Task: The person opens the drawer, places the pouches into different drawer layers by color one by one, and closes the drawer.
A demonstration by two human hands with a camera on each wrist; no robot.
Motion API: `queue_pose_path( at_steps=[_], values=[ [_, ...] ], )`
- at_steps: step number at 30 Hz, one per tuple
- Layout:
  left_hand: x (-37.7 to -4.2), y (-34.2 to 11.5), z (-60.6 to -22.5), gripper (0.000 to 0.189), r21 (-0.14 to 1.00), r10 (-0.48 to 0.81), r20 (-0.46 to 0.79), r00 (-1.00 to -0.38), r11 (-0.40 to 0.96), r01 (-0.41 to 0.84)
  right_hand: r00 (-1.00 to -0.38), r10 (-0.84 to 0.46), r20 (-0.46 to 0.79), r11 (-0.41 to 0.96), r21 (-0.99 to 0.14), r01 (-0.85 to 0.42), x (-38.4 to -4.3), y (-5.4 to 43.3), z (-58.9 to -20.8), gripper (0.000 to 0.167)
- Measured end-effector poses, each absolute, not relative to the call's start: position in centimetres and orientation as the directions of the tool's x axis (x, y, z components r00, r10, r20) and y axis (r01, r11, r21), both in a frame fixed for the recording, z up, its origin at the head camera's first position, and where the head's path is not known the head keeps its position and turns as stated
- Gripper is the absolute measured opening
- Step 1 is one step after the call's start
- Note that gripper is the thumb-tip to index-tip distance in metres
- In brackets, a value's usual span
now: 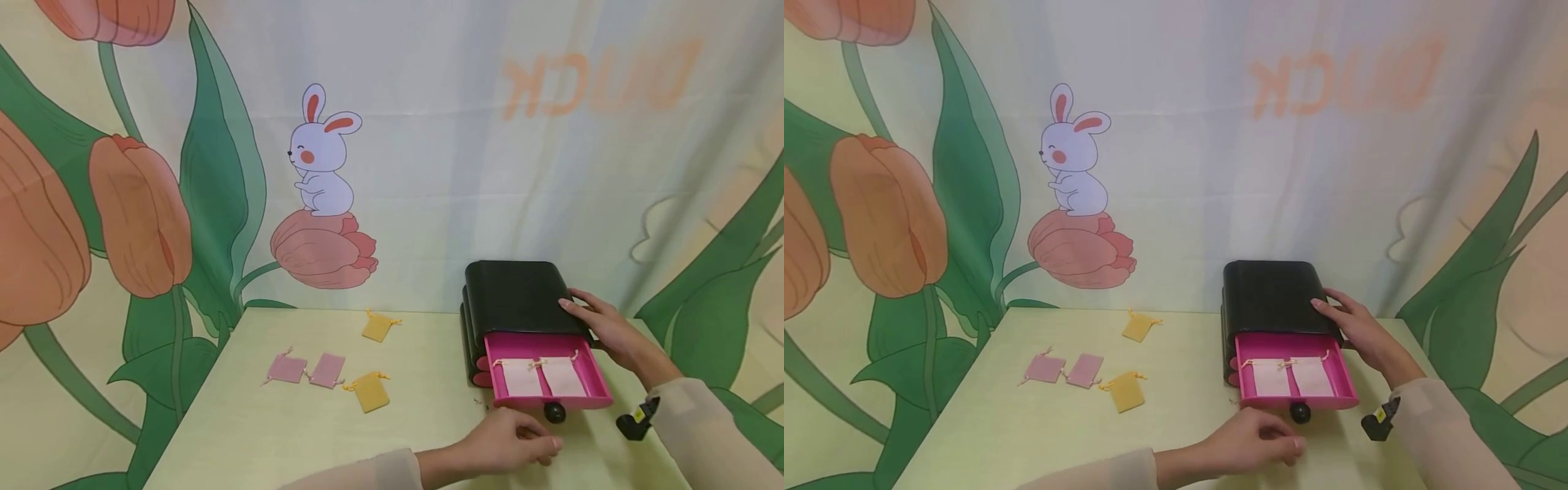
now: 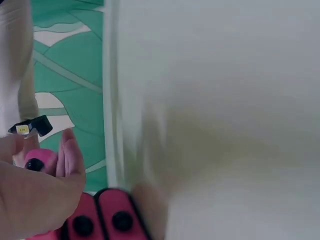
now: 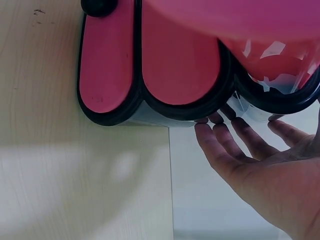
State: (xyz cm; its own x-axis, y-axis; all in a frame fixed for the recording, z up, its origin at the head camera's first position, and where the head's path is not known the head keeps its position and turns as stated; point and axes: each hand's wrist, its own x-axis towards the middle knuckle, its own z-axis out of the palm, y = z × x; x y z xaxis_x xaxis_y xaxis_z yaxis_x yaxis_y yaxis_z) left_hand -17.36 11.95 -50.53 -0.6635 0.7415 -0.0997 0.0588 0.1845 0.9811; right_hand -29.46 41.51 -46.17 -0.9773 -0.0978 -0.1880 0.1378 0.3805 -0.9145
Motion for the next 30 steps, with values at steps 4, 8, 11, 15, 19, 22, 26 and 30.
queue_pose_path(
  at_steps=[4,8,11,15,19,22,26,30],
  values=[
    [-17.2,13.1,-51.2,0.027,0.988,0.676,-0.133,-0.725,0.036,-0.148,-0.979,-0.095,-0.182,0.379,-0.916,0.133,-29.5,41.6,-46.3,0.092],
    [-17.0,14.0,-51.7,0.029,0.981,0.622,-0.089,-0.778,-0.081,-0.177,-0.979,-0.088,-0.185,0.378,-0.915,0.139,-29.5,41.5,-46.3,0.092],
    [-16.8,14.3,-52.0,0.031,0.977,0.588,-0.056,-0.807,-0.134,-0.165,-0.977,-0.091,-0.191,0.377,-0.915,0.144,-29.6,41.4,-46.3,0.093],
    [-17.2,14.6,-51.6,0.030,0.976,0.545,-0.023,-0.838,-0.170,-0.138,-0.975,-0.099,-0.197,0.372,-0.916,0.148,-29.6,41.6,-46.3,0.092],
    [-18.3,15.1,-51.0,0.026,0.973,0.496,-0.013,-0.868,-0.193,-0.125,-0.976,-0.098,-0.196,0.372,-0.917,0.147,-29.7,41.6,-46.4,0.091],
    [-19.4,15.4,-50.8,0.024,0.967,0.459,-0.024,-0.888,-0.213,-0.136,-0.977,-0.095,-0.189,0.374,-0.917,0.141,-29.8,41.5,-46.5,0.091],
    [-20.9,16.0,-50.8,0.025,0.962,0.423,-0.034,-0.905,-0.232,-0.145,-0.978,-0.096,-0.184,0.379,-0.915,0.135,-29.7,41.5,-46.6,0.090],
    [-22.1,16.5,-50.8,0.028,0.969,0.390,-0.026,-0.921,-0.218,-0.119,-0.979,-0.101,-0.179,0.376,-0.917,0.129,-29.7,41.7,-46.5,0.088]
  ],
)
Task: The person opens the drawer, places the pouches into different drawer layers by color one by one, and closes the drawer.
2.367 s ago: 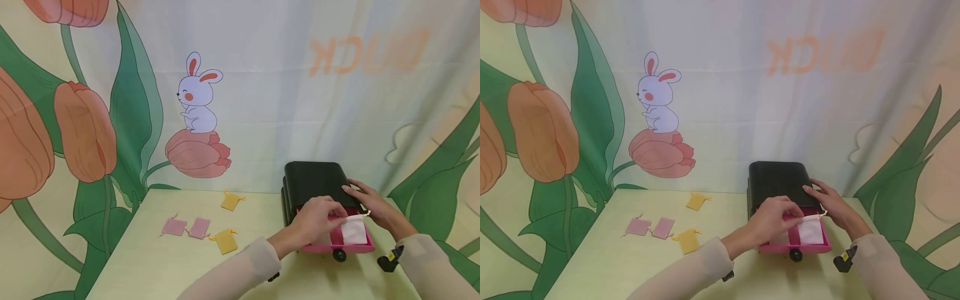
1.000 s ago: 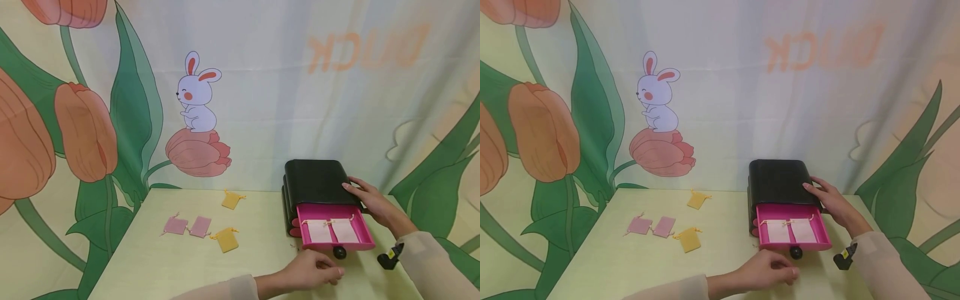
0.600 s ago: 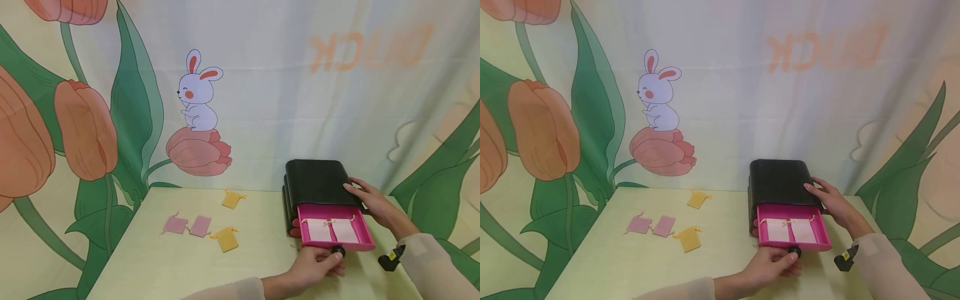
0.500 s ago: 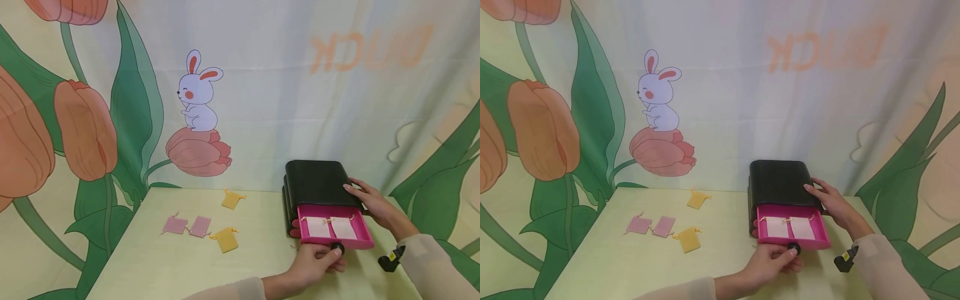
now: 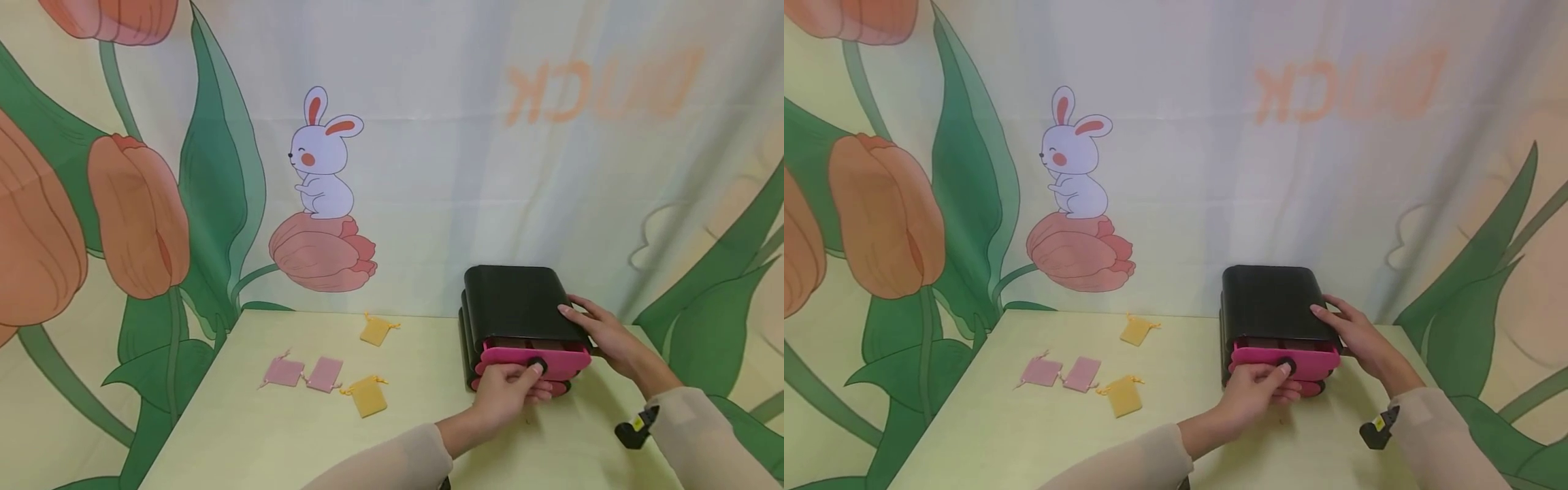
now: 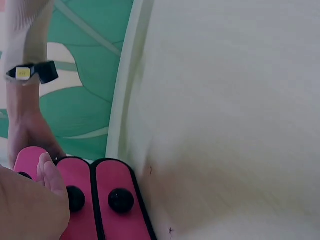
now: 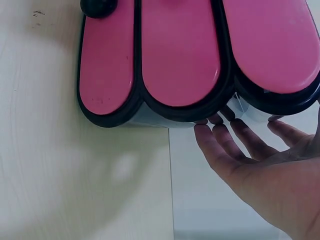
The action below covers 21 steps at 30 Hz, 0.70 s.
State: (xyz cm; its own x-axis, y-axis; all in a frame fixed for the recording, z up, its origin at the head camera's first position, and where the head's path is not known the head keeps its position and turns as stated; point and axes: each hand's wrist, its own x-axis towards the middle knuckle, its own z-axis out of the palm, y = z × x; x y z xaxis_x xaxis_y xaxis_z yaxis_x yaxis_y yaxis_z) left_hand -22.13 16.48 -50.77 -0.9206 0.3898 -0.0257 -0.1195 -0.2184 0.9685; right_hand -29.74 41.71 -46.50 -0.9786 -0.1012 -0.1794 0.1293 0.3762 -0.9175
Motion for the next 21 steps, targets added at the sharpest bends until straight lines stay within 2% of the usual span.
queue_pose_path(
  at_steps=[12,21],
  values=[
    [-23.3,16.7,-50.3,0.032,0.966,0.369,-0.059,-0.928,-0.213,-0.146,-0.977,-0.086,-0.194,0.389,-0.909,0.147,-29.9,41.7,-46.8,0.090],
    [-22.3,15.5,-51.6,0.031,0.994,0.338,-0.100,-0.936,-0.003,-0.107,-0.980,-0.087,-0.177,0.392,-0.911,0.130,-29.8,41.6,-46.6,0.091]
  ],
)
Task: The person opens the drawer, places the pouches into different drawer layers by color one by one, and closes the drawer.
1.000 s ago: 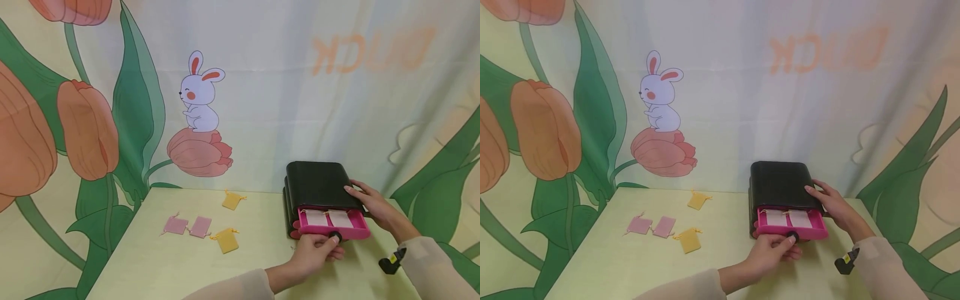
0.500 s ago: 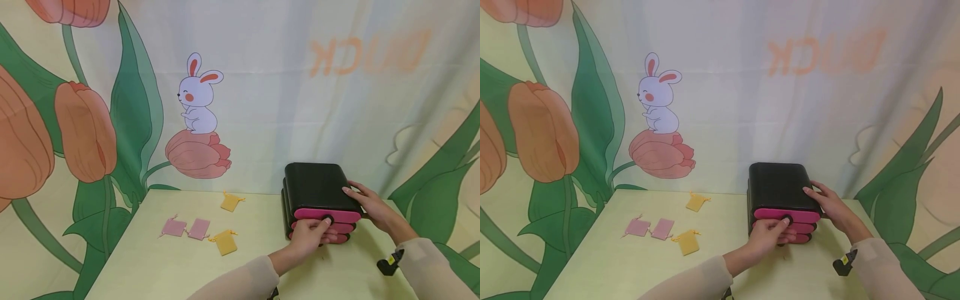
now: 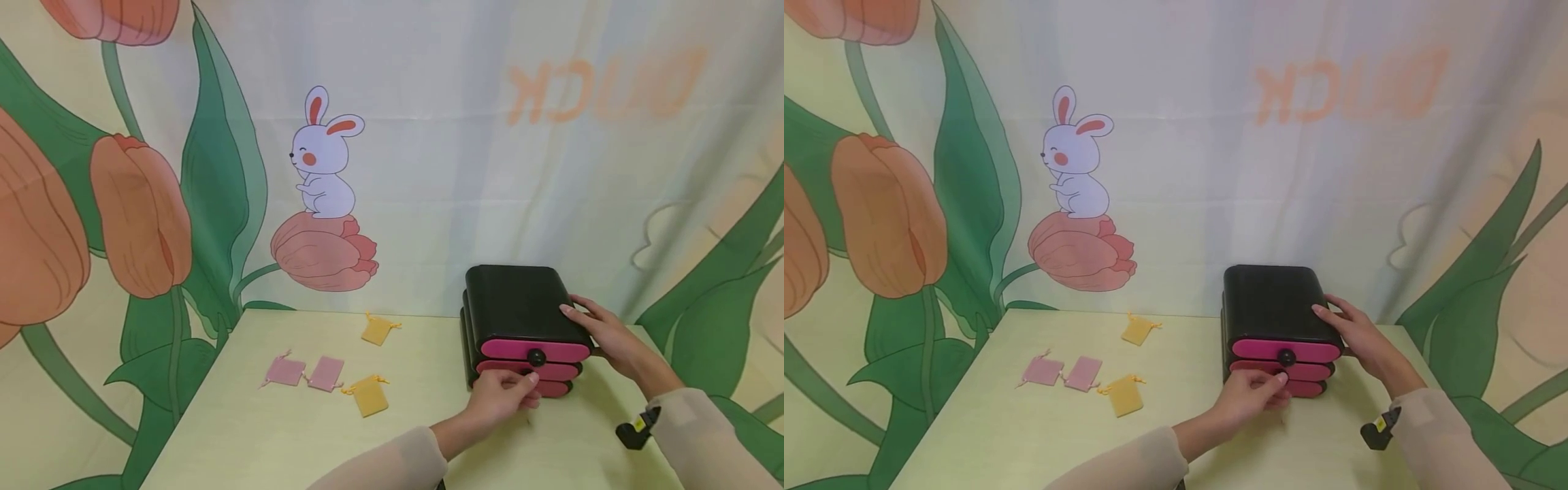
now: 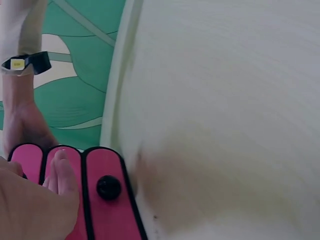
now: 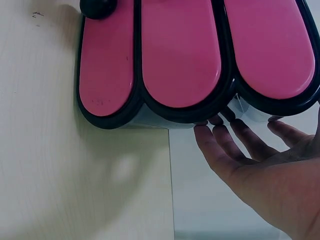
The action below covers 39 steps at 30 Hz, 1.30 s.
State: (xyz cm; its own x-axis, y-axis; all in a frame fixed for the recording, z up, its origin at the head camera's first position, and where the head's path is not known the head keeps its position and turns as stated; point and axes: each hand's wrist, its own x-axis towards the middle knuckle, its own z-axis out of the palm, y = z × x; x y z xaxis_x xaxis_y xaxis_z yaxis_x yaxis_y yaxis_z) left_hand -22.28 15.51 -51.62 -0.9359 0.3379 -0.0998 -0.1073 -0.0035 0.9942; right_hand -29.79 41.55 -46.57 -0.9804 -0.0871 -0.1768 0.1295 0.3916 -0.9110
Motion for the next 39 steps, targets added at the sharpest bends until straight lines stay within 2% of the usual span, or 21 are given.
queue_pose_path(
  at_steps=[6,13,21,29,39],
  values=[
    [-22.3,15.9,-52.3,0.039,0.972,0.280,-0.232,-0.931,0.038,-0.231,-0.980,-0.100,-0.171,0.391,-0.913,0.120,-29.7,41.4,-46.4,0.090],
    [-23.1,16.8,-52.8,0.035,0.927,0.328,-0.294,-0.898,-0.131,-0.352,-0.979,-0.111,-0.173,0.384,-0.916,0.118,-29.5,41.0,-46.2,0.091],
    [-22.7,17.0,-54.0,0.032,0.925,0.341,-0.271,-0.900,-0.167,-0.341,-0.981,-0.101,-0.163,0.381,-0.917,0.113,-29.6,41.0,-46.3,0.091],
    [-19.2,16.2,-54.3,0.034,0.934,0.417,-0.264,-0.869,-0.114,-0.339,-0.982,-0.099,-0.158,0.393,-0.913,0.107,-29.6,41.1,-46.2,0.092],
    [-16.7,16.5,-54.5,0.035,0.934,0.401,-0.280,-0.872,-0.097,-0.344,-0.982,-0.100,-0.160,0.399,-0.911,0.108,-29.5,41.4,-46.4,0.091]
  ],
)
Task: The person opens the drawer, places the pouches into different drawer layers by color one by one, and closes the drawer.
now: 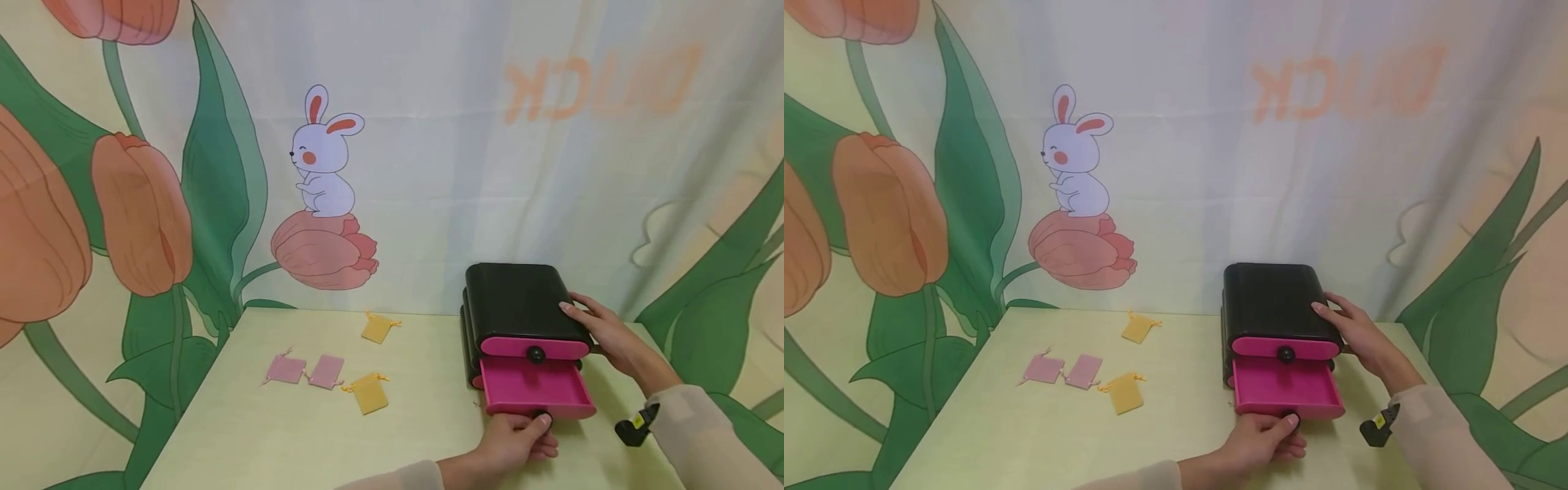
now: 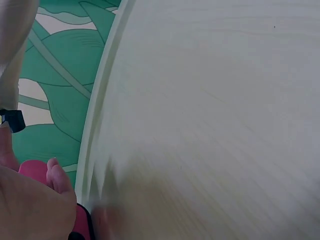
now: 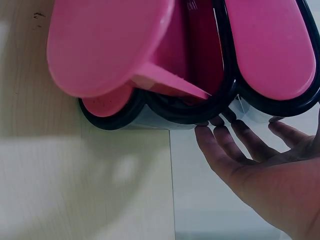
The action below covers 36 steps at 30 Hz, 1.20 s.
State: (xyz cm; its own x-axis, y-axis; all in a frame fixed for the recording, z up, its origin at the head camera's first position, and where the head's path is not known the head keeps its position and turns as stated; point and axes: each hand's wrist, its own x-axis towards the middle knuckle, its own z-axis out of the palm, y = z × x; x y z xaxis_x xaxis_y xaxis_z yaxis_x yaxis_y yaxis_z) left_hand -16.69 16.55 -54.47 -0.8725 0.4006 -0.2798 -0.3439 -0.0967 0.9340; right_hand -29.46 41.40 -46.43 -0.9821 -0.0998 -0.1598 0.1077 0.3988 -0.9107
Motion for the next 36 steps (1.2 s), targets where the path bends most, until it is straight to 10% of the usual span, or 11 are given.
queue_pose_path(
  at_steps=[14,25,36],
  values=[
    [-16.5,16.1,-55.4,0.033,0.944,0.435,-0.278,-0.856,-0.040,-0.327,-0.981,-0.103,-0.164,0.394,-0.912,0.111,-29.2,41.7,-46.5,0.089],
    [-19.1,7.6,-55.8,0.021,0.967,0.624,-0.198,-0.756,0.249,-0.047,-0.980,-0.094,-0.173,0.377,-0.918,0.126,-29.5,41.6,-46.5,0.092],
    [-22.7,-3.4,-55.1,0.030,0.867,0.472,-0.040,-0.881,0.455,0.205,-0.980,-0.094,-0.178,0.381,-0.915,0.130,-29.6,41.7,-46.6,0.093]
  ],
)
